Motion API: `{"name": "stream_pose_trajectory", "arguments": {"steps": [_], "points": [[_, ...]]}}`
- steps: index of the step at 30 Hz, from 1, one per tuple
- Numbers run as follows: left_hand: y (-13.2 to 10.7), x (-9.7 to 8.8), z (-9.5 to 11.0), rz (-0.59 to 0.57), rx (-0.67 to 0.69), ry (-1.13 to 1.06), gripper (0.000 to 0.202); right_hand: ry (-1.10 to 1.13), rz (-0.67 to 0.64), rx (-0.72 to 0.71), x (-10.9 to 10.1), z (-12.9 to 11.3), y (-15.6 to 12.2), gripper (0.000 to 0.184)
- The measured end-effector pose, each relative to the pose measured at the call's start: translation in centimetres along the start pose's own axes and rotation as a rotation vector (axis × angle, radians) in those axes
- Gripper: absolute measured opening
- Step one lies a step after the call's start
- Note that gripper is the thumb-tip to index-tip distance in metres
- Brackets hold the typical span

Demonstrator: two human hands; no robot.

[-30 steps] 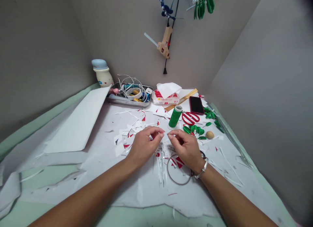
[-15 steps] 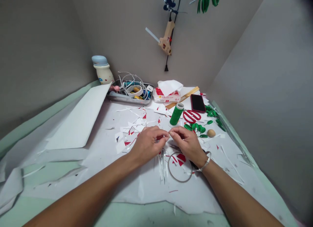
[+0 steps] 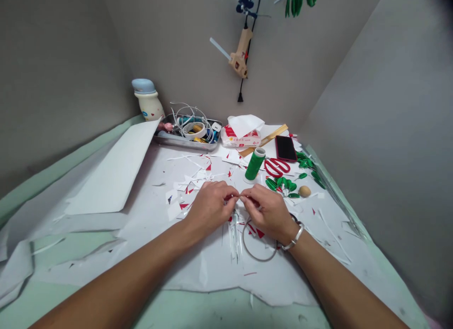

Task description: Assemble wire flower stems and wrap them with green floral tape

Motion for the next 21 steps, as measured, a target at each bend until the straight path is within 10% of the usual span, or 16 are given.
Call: {"name": "stream_pose_trajectory", "arguments": {"steps": [15,21], "points": [[0.2,-0.7,-0.4,0.094,-0.081,-0.149,0.016,0.092,-0.058,0.023,0.6,0.2,-0.1,0.015],[0.0,0.2,0.1,-0.038,0.051,-0.042,0.017,0.119,0.1,0.067,-0.3,0.7,0.2,0.014]]}}
Point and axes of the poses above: each hand's wrist, its own y-axis towards the middle knuckle, its own x-axis out of the palm, z = x × y, the point moved 4 cm from there along y, towards the middle knuckle, and after that the axes turned 1 degree about y, right-handed, at the moved point
